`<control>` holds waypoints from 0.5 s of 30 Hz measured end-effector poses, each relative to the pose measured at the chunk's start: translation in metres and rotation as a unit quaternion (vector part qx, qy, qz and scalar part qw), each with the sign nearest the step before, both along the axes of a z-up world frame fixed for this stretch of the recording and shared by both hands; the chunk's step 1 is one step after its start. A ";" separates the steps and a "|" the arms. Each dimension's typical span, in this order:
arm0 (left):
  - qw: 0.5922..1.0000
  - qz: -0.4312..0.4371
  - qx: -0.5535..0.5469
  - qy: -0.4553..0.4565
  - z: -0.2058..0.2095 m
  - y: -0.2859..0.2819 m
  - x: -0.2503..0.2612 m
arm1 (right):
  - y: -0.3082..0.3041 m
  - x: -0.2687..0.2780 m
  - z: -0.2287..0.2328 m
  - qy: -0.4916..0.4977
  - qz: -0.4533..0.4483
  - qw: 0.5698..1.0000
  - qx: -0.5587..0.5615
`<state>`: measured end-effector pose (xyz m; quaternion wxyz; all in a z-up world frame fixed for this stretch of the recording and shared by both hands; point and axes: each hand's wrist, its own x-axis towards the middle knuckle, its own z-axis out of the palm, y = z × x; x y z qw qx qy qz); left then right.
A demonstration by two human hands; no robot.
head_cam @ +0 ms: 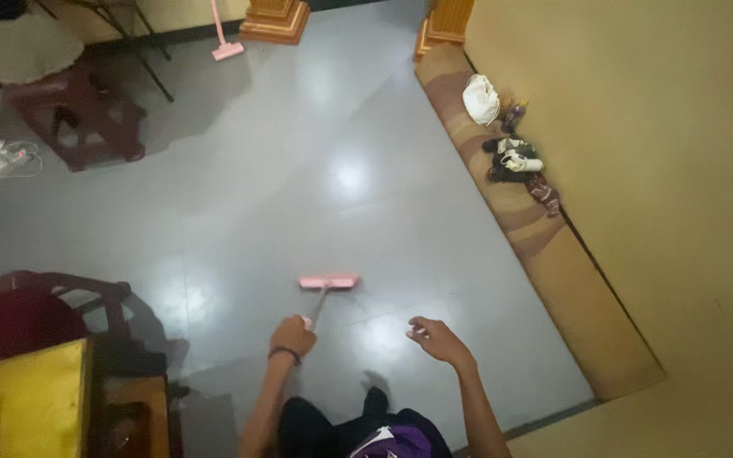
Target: The person sweeps the floor using a pink broom, moving it across the surface in different directions.
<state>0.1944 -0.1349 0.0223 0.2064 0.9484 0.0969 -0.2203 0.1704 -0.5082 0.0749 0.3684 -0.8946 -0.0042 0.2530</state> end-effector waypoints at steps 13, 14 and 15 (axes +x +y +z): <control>0.999 0.003 -0.046 0.020 -0.028 0.003 0.111 | -0.033 0.113 -0.025 0.045 -0.003 0.998 0.044; 0.999 -0.021 -0.045 -0.020 -0.031 -0.013 0.133 | -0.025 0.130 -0.032 0.028 0.019 0.996 0.080; 0.996 -0.048 -0.045 -0.064 -0.038 -0.029 0.156 | -0.021 0.145 -0.042 0.008 0.040 0.993 0.115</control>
